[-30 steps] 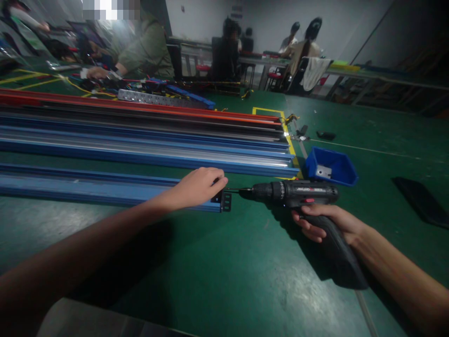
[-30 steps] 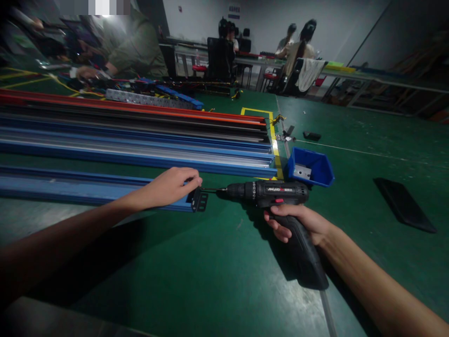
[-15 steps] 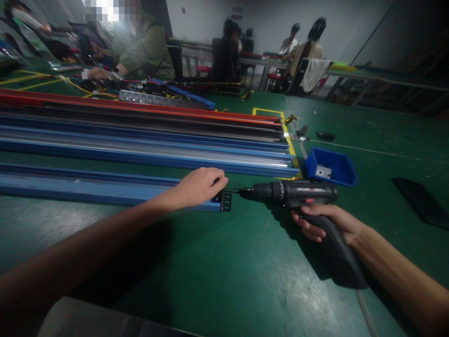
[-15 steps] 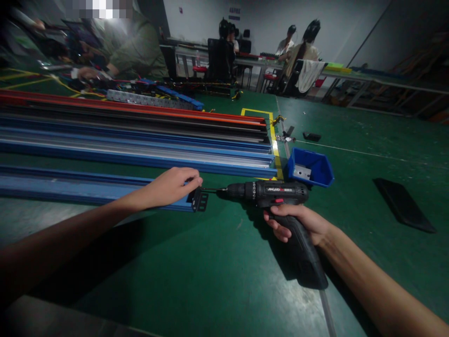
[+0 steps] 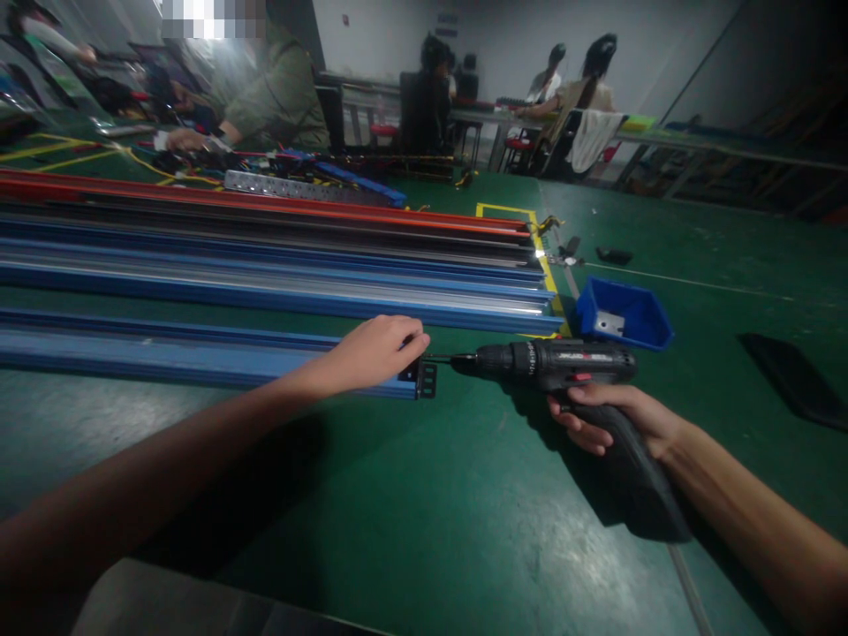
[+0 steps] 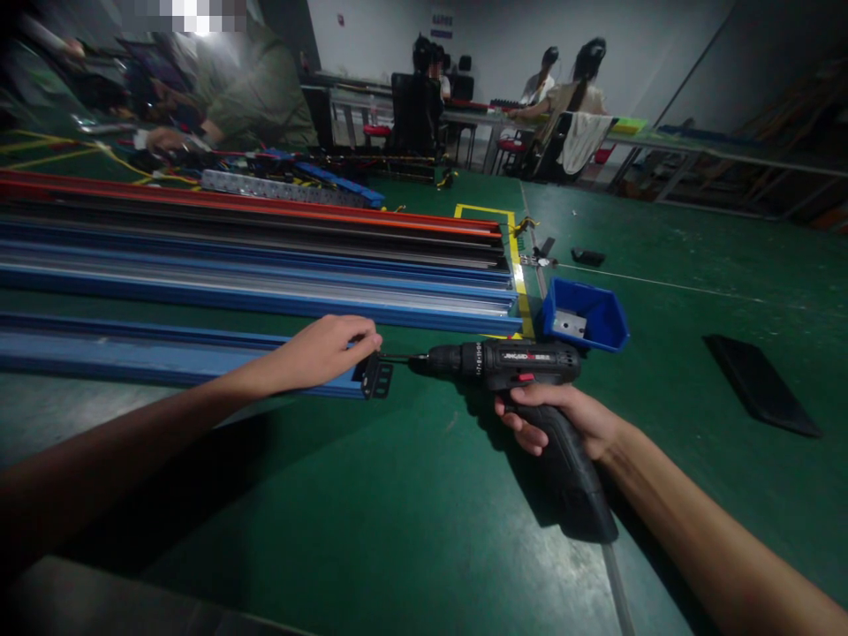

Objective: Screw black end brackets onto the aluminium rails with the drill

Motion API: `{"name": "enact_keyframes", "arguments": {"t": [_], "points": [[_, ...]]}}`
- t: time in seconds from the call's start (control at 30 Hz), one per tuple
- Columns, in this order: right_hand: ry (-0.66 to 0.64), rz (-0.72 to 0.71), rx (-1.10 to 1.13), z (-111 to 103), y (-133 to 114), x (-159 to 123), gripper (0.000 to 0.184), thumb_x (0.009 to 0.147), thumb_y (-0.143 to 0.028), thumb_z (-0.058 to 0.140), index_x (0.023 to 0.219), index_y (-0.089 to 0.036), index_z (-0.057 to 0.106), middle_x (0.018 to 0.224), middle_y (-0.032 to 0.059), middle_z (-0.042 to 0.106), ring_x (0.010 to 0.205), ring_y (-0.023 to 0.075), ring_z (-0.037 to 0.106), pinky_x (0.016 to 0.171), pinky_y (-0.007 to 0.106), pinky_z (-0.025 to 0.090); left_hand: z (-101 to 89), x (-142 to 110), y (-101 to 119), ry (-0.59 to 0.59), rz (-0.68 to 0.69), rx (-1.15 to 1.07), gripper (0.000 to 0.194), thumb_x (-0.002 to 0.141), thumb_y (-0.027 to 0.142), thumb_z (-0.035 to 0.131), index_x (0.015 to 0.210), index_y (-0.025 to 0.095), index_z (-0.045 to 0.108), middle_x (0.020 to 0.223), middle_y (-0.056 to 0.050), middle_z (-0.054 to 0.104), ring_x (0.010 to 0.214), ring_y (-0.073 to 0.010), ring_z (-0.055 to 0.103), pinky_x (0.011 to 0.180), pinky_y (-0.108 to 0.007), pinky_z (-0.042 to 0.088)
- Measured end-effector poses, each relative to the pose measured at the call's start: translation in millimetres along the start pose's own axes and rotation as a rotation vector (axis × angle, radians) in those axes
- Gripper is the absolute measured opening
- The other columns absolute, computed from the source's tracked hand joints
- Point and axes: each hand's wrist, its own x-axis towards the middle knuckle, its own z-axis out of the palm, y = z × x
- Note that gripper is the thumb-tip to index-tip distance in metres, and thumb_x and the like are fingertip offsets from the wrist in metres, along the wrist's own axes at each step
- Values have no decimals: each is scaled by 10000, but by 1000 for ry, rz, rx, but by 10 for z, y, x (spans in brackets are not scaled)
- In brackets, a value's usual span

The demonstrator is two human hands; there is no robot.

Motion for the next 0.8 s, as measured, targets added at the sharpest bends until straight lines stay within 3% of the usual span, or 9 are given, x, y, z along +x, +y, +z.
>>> {"name": "enact_keyframes", "arguments": {"t": [0.8], "points": [[46, -4, 1, 7, 11, -5, 207, 873, -251, 731, 919, -50, 751, 699, 37, 650, 415, 38, 506, 450, 183, 523, 5, 0, -9, 0, 5, -5, 361, 1018, 374, 427, 777, 180, 611, 792, -31, 663, 706, -162, 560, 656, -294, 330]]}}
